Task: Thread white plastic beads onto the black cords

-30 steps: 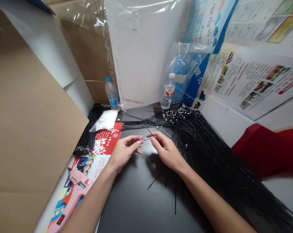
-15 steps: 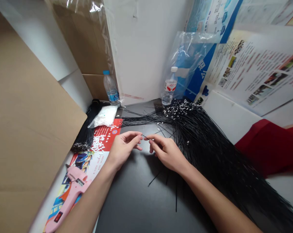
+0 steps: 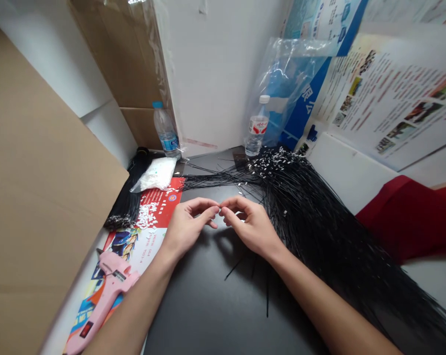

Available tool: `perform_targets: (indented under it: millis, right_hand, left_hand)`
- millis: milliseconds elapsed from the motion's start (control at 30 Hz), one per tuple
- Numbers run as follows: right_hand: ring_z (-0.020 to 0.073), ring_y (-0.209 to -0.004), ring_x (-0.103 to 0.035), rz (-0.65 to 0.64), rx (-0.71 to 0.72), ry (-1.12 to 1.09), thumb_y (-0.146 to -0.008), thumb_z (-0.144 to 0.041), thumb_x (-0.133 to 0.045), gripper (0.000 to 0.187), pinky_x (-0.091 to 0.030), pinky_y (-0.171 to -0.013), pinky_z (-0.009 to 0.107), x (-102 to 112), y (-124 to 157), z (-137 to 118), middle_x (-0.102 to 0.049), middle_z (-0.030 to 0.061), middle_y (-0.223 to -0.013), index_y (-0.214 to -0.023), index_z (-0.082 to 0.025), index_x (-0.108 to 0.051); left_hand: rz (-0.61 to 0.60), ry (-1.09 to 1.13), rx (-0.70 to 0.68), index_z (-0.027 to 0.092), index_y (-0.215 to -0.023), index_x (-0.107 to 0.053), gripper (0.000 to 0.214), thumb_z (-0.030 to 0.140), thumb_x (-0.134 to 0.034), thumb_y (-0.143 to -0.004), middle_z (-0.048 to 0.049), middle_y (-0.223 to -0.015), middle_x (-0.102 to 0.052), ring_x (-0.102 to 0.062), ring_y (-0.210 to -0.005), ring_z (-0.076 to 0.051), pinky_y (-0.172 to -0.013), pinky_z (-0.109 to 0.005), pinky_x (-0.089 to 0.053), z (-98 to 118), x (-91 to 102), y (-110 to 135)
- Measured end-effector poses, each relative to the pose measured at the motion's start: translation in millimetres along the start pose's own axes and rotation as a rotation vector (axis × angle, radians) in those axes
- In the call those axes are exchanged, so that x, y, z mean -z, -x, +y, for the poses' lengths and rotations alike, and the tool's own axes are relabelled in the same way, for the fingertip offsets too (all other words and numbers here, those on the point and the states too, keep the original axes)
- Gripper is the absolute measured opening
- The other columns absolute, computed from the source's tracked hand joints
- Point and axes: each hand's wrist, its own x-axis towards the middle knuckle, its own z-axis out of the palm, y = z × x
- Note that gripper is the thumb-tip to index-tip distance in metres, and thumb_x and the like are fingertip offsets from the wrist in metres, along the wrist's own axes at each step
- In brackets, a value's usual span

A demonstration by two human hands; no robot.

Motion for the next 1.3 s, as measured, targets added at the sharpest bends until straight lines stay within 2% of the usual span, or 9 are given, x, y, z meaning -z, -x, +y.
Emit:
perform_targets:
  millis: [233,433,633,833,933,1000,1100,1200,1300]
  right_hand:
    - [0.0096,-0.057,-0.059,-0.044,-0.082,-0.108,-0.087,-0.032,-0.062,0.020,-0.052,-0.051,0.022,-0.8,0.7,7.6,-0.069,0.0037,-0.078,-0.093,-0.016,-0.071]
    - [0.0096,-0.056,-0.060,0.000,-0.087,-0.119,-0.085,-0.031,-0.065,0.017,-0.055,-0.050,0.022,-4.2,1.9,11.4,-0.069,0.0025,-0.076,-0.092,-0.016,-0.069]
    - [0.0136,-0.065,-0.067,0.029,-0.045,-0.117,-0.085,-0.027,-0.064,0.017,-0.059,-0.053,0.024,-5.5,3.6,14.7,-0.071,0.0029,-0.078,-0.098,-0.018,-0.063]
    - [0.0136,-0.070,-0.069,0.084,0.139,0.155,-0.088,-0.020,-0.060,0.011,-0.054,-0.063,0.025,-5.4,6.4,15.3,-0.074,0.0025,-0.083,-0.098,-0.019,-0.063]
    - [0.0134,-0.072,-0.068,0.147,0.299,0.387,-0.091,-0.019,-0.057,0.005,-0.051,-0.066,0.024,-5.3,7.7,18.2,-0.073,0.0028,-0.083,-0.090,-0.020,-0.062]
    - [0.0137,-0.070,-0.065,0.170,0.400,0.562,-0.094,-0.018,-0.053,0.012,-0.048,-0.066,0.025,-4.0,7.6,19.8,-0.071,0.0033,-0.078,-0.086,-0.019,-0.062]
    - [0.0155,-0.070,-0.063,0.112,0.514,0.724,-0.098,-0.018,-0.047,0.021,-0.046,-0.068,0.027,0.0,5.6,19.6,-0.071,0.0052,-0.076,-0.086,-0.018,-0.064]
    - [0.0171,-0.074,-0.064,0.019,0.606,0.781,-0.101,-0.018,-0.041,0.032,-0.046,-0.071,0.030,4.0,2.8,16.7,-0.071,0.0073,-0.078,-0.080,-0.018,-0.065]
    - [0.0175,-0.074,-0.064,-0.001,0.708,0.855,-0.102,-0.016,-0.037,0.038,-0.045,-0.070,0.031,4.9,1.7,14.7,-0.071,0.0080,-0.079,-0.076,-0.018,-0.064]
  left_hand:
    - [0.001,0.079,0.079,0.014,-0.084,-0.075,0.032,0.041,-0.083,-0.068,-0.0061,-0.082,-0.075,-0.066,-0.062,-0.015,-0.064,-0.030,-0.058,-2.3,0.9,-0.7]
    - [-0.002,0.074,0.142,0.014,-0.086,-0.076,0.030,0.035,-0.085,-0.067,-0.0075,-0.086,-0.077,-0.066,-0.060,-0.014,-0.064,-0.030,-0.058,-2.4,1.0,-0.4]
    - [0.012,0.085,0.180,0.014,-0.088,-0.076,0.026,0.029,-0.084,-0.068,-0.0069,-0.087,-0.077,-0.067,-0.058,-0.013,-0.063,-0.029,-0.057,-3.1,1.6,-0.4]
    - [-0.019,0.091,0.218,0.015,-0.085,-0.077,0.022,0.028,-0.084,-0.068,-0.0068,-0.084,-0.077,-0.067,-0.059,-0.013,-0.066,-0.028,-0.056,-6.4,2.3,-0.8]
    - [-0.013,0.160,0.245,0.014,-0.081,-0.077,0.021,0.028,-0.085,-0.067,-0.0057,-0.081,-0.075,-0.065,-0.060,-0.012,-0.068,-0.029,-0.057,-10.2,2.6,-2.0]
    - [-0.019,0.227,0.268,0.013,-0.080,-0.077,0.021,0.027,-0.086,-0.067,-0.0049,-0.080,-0.074,-0.065,-0.062,-0.011,-0.069,-0.027,-0.057,-13.0,2.6,-3.2]
    - [-0.041,0.324,0.307,0.011,-0.080,-0.077,0.019,0.023,-0.086,-0.068,-0.0038,-0.078,-0.072,-0.063,-0.063,-0.008,-0.067,-0.022,-0.056,-14.8,2.0,-4.7]
    - [-0.043,0.404,0.347,0.009,-0.079,-0.077,0.014,0.018,-0.084,-0.070,-0.0032,-0.076,-0.070,-0.062,-0.061,-0.006,-0.063,-0.017,-0.055,-12.8,1.3,-5.1]
    - [-0.027,0.439,0.374,0.009,-0.076,-0.076,0.008,0.014,-0.082,-0.072,-0.0032,-0.073,-0.070,-0.061,-0.059,-0.006,-0.061,-0.016,-0.054,-9.6,1.2,-5.0]
